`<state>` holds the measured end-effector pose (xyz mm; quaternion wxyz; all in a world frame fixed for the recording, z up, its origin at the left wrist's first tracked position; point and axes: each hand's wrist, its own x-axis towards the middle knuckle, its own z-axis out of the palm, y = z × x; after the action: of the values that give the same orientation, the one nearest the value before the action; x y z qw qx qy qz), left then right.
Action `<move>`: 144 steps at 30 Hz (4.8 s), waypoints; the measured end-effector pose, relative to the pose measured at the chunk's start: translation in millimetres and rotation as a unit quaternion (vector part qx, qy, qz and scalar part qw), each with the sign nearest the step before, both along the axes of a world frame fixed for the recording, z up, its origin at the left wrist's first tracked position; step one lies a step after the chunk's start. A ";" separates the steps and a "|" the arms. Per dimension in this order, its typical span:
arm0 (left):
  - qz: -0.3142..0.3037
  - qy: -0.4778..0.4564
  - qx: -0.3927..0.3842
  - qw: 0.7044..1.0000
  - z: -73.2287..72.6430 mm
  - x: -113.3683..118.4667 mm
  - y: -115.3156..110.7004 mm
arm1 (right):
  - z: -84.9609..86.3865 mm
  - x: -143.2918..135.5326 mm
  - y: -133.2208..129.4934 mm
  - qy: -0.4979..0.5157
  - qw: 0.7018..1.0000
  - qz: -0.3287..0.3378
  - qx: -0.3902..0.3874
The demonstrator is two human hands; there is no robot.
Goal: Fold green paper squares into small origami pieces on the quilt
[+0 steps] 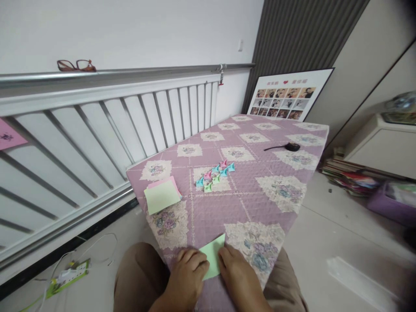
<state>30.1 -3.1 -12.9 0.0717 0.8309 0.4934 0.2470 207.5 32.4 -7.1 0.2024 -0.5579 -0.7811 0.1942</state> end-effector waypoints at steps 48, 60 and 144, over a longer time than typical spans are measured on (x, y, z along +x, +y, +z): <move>0.206 0.025 -0.253 0.945 28.5 -14.2 35.7 | -2.6 -1.9 -10.7 0.015 0.995 -0.025 0.092; 0.195 0.068 -0.281 0.937 38.5 -13.7 43.3 | 1.5 -4.7 -7.7 0.017 0.996 -0.036 0.081; 0.050 0.142 -0.039 0.988 4.5 28.1 -8.4 | -15.2 23.0 -35.0 -0.002 0.973 0.114 0.199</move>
<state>58.2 -11.5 -8.4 0.0211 0.8285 0.5487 0.1099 230.5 -2.6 -22.3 0.2845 -0.4145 -0.8626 0.0560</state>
